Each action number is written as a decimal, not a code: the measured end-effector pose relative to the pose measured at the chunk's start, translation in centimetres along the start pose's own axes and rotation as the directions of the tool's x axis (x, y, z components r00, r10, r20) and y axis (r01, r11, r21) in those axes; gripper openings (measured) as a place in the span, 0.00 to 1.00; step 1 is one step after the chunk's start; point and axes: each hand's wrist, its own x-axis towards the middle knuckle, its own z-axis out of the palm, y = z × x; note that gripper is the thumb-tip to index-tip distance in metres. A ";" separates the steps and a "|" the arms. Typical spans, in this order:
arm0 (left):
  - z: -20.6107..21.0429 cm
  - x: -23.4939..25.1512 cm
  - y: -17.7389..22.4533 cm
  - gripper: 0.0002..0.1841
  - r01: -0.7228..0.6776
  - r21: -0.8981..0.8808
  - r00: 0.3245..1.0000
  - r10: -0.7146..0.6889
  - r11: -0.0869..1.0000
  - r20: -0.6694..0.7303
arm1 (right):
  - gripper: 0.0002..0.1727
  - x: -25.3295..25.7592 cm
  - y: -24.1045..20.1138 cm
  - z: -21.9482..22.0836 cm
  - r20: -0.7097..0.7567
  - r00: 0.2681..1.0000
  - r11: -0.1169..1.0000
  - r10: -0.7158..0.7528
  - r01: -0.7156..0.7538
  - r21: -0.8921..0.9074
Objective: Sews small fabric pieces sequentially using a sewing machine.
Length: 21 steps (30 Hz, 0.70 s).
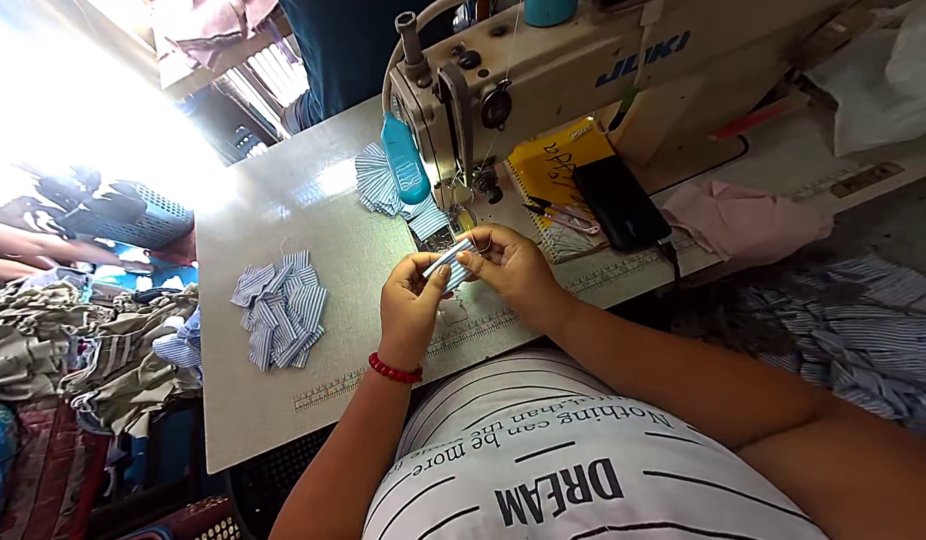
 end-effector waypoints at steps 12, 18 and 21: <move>0.7 2.0 -2.5 0.15 -0.047 0.278 0.992 0.078 0.960 -0.101 | 0.20 2.5 2.1 -0.6 -0.059 0.998 0.949 0.020 -0.037 -0.314; 0.6 4.3 -3.2 0.15 -0.123 0.682 0.986 0.167 0.720 0.001 | 0.25 5.8 2.2 0.0 0.029 0.998 0.744 0.057 -0.023 -0.667; 0.5 4.8 -3.2 0.14 -0.211 0.787 0.969 0.230 0.580 0.090 | 0.24 5.9 2.9 0.3 0.009 1.000 0.702 -0.017 0.019 -0.712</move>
